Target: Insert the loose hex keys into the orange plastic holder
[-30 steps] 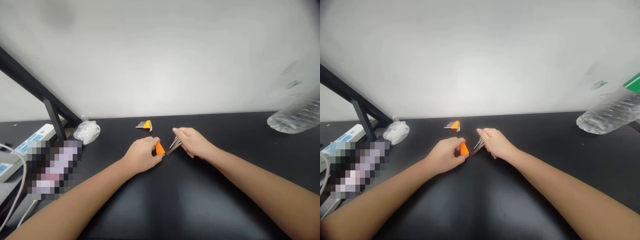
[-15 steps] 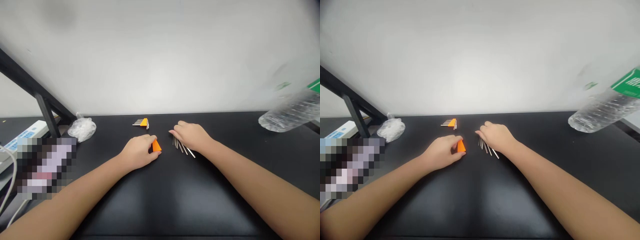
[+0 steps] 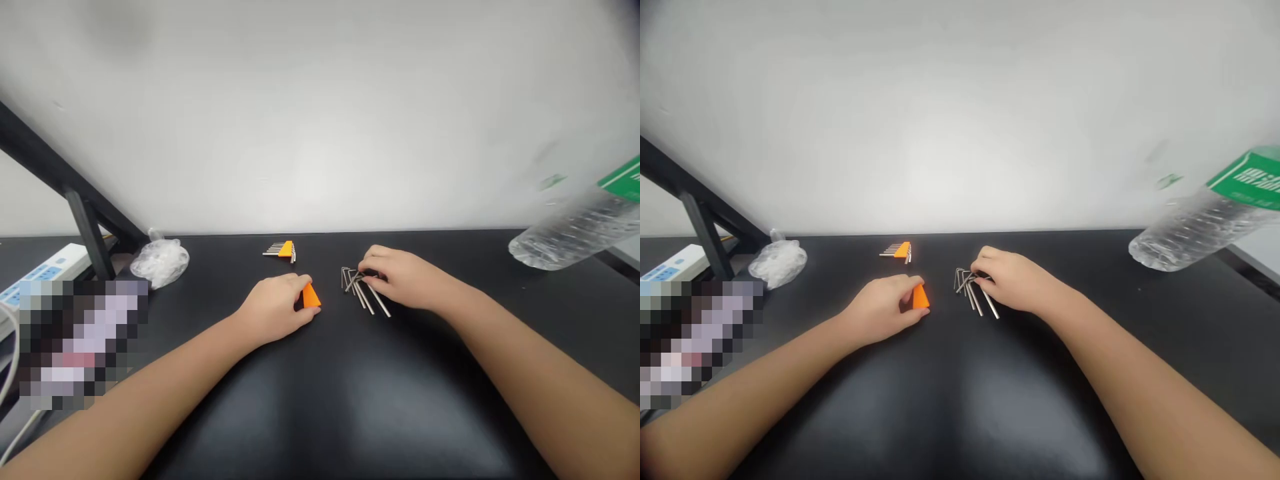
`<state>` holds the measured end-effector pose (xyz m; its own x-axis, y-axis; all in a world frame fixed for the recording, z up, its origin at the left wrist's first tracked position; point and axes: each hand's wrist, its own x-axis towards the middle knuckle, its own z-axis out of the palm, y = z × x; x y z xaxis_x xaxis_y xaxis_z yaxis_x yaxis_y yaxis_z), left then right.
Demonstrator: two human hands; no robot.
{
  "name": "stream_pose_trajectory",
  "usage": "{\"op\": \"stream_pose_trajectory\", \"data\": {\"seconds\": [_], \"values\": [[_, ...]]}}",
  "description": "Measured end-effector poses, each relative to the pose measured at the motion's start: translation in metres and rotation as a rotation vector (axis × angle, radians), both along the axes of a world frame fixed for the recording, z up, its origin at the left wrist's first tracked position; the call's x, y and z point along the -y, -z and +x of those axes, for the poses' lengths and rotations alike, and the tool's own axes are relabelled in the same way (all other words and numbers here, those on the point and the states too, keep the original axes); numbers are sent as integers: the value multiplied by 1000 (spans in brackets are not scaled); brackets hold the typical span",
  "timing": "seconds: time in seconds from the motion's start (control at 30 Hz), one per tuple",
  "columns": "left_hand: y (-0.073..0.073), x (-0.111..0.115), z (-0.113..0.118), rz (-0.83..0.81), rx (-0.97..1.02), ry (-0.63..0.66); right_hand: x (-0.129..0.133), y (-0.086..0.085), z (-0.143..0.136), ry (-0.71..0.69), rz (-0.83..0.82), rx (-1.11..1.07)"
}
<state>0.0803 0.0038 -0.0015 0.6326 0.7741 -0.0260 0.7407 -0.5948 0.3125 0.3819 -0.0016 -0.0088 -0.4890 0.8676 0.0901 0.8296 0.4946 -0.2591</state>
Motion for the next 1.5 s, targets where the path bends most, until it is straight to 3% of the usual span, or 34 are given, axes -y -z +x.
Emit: {"op": "stream_pose_trajectory", "data": {"seconds": [0.2, 0.47, 0.73, 1.2, 1.4, 1.5], "values": [[0, -1, 0, 2, -4, -1, 0, 8, -11, -22, 11, -42], [-1, -1, 2, -13, -9, -19, 6, 1, -9, -12, -44, 29], [-1, -1, 2, -20, 1, -20, 3, -8, 5, -101, -179, -28], [-1, 0, 1, -4, 1, -2, 0, 2, -12, 10, -14, -6], [3, -2, 0, 4, 14, -10, -2, 11, -17, -189, 89, -89], [4, -3, 0, -7, 16, -13, -7, 19, -22, -221, 95, -138]]}}
